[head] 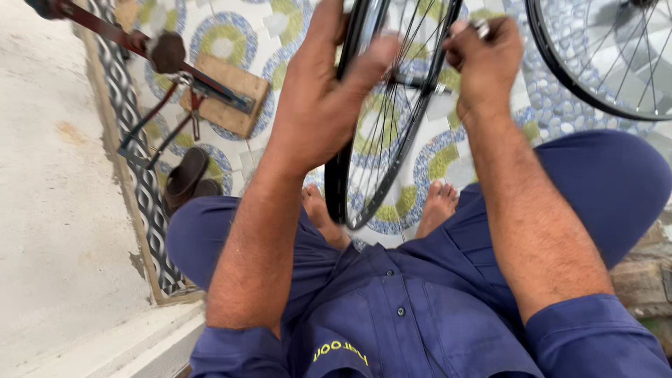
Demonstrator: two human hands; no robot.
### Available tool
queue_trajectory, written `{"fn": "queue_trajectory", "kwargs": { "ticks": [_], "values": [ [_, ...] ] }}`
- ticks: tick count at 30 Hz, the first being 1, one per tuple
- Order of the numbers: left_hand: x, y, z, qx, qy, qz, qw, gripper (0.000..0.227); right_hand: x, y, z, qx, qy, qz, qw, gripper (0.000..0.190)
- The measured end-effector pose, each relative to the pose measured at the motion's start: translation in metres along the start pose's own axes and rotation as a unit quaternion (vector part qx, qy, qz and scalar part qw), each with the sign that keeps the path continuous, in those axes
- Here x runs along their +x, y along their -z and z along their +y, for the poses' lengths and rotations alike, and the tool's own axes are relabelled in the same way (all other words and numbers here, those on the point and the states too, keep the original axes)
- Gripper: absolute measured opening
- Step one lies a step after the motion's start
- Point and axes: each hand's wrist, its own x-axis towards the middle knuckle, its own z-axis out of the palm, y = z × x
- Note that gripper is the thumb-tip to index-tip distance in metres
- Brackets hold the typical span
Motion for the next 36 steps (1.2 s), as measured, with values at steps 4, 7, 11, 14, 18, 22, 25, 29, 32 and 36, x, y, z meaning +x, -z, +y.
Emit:
{"fn": "queue_trajectory", "kwargs": {
  "ticks": [4,7,11,14,18,22,25,29,32,36],
  "values": [
    [-0.058,-0.046,-0.019,0.342,-0.024,0.099,0.934,0.082,-0.007,0.000,-0.030,0.089,-0.023,-0.006,0.996,0.023],
    [-0.093,-0.066,-0.047,0.318,0.008,0.137,0.938,0.072,-0.010,-0.003,-0.042,0.189,0.003,-0.056,0.980,0.019],
    [-0.080,-0.040,-0.049,0.330,0.077,0.068,0.938,0.067,-0.013,-0.008,-0.041,0.157,0.009,-0.073,0.985,0.017],
    [-0.057,-0.006,-0.024,0.242,0.048,0.095,0.964,0.066,-0.018,-0.008,-0.039,0.139,0.016,-0.100,0.985,0.019],
    [-0.050,0.012,-0.019,0.421,-0.107,0.120,0.893,0.057,-0.028,-0.005,-0.042,0.122,0.027,-0.140,0.982,0.022],
    [-0.060,0.039,-0.028,0.242,0.183,0.118,0.945,0.063,-0.043,-0.007,-0.035,0.080,0.030,-0.185,0.979,0.023],
    [-0.055,0.069,-0.031,0.134,0.288,0.116,0.941,0.065,-0.061,-0.020,-0.032,0.017,0.040,-0.211,0.977,0.021],
    [-0.054,0.104,-0.035,0.091,0.263,0.052,0.959,0.066,-0.101,-0.040,-0.021,-0.070,0.002,-0.293,0.954,0.021],
    [-0.048,0.116,-0.046,0.225,0.246,0.021,0.942,0.057,-0.129,-0.066,-0.006,-0.025,-0.010,-0.350,0.936,0.025],
    [-0.049,0.115,-0.059,0.012,0.322,0.098,0.941,0.054,-0.157,-0.081,0.001,-0.111,0.015,-0.392,0.913,0.024]
  ]
}}
